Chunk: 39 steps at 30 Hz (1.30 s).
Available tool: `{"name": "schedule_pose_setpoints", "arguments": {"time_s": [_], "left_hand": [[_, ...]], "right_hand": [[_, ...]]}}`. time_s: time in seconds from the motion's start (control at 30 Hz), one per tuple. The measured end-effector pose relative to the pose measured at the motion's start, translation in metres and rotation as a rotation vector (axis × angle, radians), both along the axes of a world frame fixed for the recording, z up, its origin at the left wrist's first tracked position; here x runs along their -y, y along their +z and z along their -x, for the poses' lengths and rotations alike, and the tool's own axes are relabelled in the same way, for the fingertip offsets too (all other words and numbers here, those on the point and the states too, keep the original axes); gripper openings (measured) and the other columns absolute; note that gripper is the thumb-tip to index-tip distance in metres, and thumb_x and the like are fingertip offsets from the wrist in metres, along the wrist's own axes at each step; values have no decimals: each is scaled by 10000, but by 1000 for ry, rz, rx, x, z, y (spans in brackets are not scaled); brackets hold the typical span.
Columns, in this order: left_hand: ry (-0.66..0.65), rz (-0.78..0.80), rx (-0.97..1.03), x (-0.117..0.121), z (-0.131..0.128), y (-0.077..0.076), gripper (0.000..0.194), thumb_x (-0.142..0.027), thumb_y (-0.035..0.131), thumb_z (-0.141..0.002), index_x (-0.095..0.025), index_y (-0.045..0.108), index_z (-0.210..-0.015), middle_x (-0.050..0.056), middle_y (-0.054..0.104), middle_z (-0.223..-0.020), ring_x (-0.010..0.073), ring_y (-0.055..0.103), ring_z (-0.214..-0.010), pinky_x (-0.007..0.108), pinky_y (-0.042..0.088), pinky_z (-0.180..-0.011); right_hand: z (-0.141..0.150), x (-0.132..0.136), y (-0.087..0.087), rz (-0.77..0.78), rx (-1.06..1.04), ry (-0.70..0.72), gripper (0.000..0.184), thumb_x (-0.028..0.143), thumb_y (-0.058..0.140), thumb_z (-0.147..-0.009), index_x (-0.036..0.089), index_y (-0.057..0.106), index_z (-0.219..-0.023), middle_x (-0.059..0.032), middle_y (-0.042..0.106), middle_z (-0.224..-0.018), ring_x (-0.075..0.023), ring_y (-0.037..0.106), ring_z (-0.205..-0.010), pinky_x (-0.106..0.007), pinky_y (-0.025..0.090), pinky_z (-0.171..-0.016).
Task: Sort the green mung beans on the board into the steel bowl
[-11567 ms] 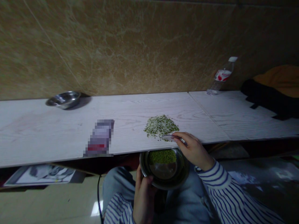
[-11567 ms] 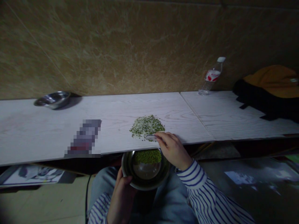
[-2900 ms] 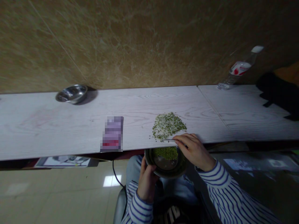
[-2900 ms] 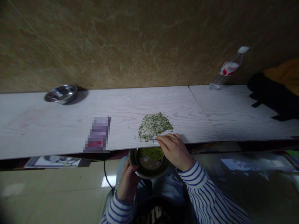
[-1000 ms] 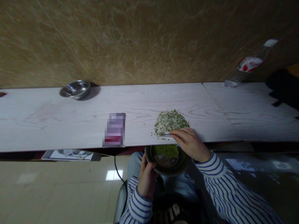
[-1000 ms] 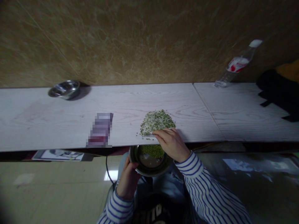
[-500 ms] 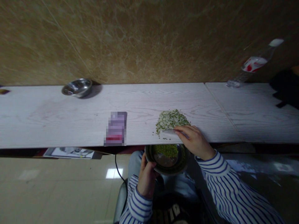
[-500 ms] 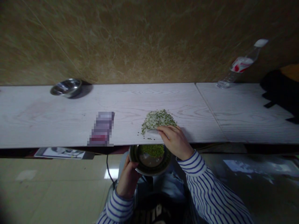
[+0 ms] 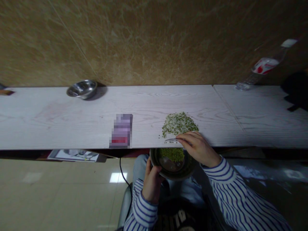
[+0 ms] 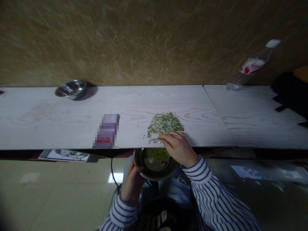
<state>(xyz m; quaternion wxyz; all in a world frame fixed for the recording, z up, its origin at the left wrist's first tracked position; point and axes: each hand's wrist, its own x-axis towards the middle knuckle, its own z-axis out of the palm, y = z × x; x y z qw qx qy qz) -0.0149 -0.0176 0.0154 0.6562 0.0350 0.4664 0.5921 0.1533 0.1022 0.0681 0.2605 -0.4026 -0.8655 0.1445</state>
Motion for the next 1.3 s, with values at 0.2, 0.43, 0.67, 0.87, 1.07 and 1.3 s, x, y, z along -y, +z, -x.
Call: {"name": "schedule_pose_setpoints", "arguments": {"time_s": [0.2,0.43,0.67,0.87,1.07,1.3], "left_hand": [[-3,19,-7,-1,-2,3,547,-183,602,-720,-278,561,-1257,63,655,-1156,266,604,-1025,341,497,-771],[6,20,-7,-3,-3,4,536,-165,594,-709,-274,560,-1233,56,647,-1147,225,609,-974,340,492,-780],[15,23,0,-2,-3,7,543,-166,602,-713,-264,536,-1242,55,649,-1130,220,622,-942,344,500,-772],[16,41,-6,-1,0,8,573,-170,612,-688,-263,535,-1248,65,654,-1135,238,627,-954,351,506,-765],[35,49,-15,-2,3,7,578,-173,618,-685,-252,521,-1249,67,667,-1108,244,639,-946,359,508,-774],[57,26,-4,-2,9,7,551,-162,603,-712,-251,509,-1248,54,668,-1095,206,638,-906,315,512,-727]], "right_hand": [[0,5,0,-30,-1,-6,178,221,507,-926,230,657,-1022,-35,725,-943,-185,646,-875,-366,470,-809],[0,18,-1,-39,-7,-98,189,223,490,-938,221,636,-1058,-54,717,-967,-201,640,-893,-374,456,-816],[20,33,0,-64,54,-65,214,200,468,-946,226,628,-1086,-57,716,-911,-197,631,-856,-372,446,-800],[30,38,1,-79,2,-103,210,181,472,-934,210,617,-1083,-67,721,-939,-206,651,-860,-373,487,-814],[38,32,-4,-116,-19,-206,220,190,485,-917,199,620,-1091,-81,731,-965,-224,681,-856,-373,529,-804],[47,21,-6,-104,-34,-254,233,182,474,-908,183,625,-1084,-94,733,-980,-233,689,-834,-378,536,-773]]}}
